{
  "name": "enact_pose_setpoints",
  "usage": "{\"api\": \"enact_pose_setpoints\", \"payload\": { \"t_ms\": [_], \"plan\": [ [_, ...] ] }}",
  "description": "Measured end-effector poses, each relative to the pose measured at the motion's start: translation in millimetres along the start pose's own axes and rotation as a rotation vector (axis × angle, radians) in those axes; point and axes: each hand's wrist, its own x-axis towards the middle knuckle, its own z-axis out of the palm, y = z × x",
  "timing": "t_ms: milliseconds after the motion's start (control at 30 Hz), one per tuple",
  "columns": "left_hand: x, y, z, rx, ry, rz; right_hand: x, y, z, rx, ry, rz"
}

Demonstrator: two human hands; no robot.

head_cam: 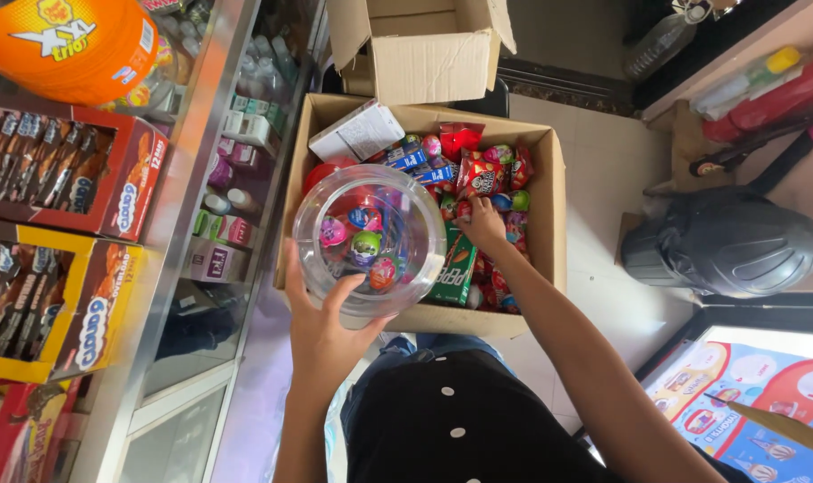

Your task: The person opens a clear plastic jar with a red lid, then fills it with colorful wrapped candies from a cardboard box. The person places the lid back on the jar after filling it.

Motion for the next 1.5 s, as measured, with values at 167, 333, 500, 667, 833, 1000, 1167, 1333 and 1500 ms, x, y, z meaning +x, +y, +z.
{"api": "enact_pose_setpoints", "payload": {
  "t_ms": [167,333,500,667,833,1000,1167,1333,1500],
  "plan": [
    [-4,2,3,0.015,0.019,0.027,16,-15,20,-0.089,-0.041,0.184],
    [-8,2,2,0.029,0.034,0.058,17,-9,17,-0.037,-0.019,0.185],
    [-8,1,-1,0.006,0.06,0.045,7,-31,-38,0.496,0.236,0.009],
    [-6,1,-1,0.018,0.079,0.046,-39,-125,-191,0.984,0.355,-0.243],
    [-2,0,5,-0.013,0.107,0.057,-106,-227,-296,0.977,0.237,-0.5],
    [-2,0,5,0.014,0.107,0.077,-116,-279,-298,0.105,0.198,-0.958],
    [-2,-2,1,0.014,0.108,0.049,-107,-267,-292,0.141,0.137,-0.983],
    [-4,-5,-3,-0.001,0.095,0.023,-71,-206,-266,0.425,0.177,-0.762],
    [-8,-12,-5,-0.065,0.106,-0.035,-1,-100,-165,0.403,-0.138,-0.211]
  ]
}}
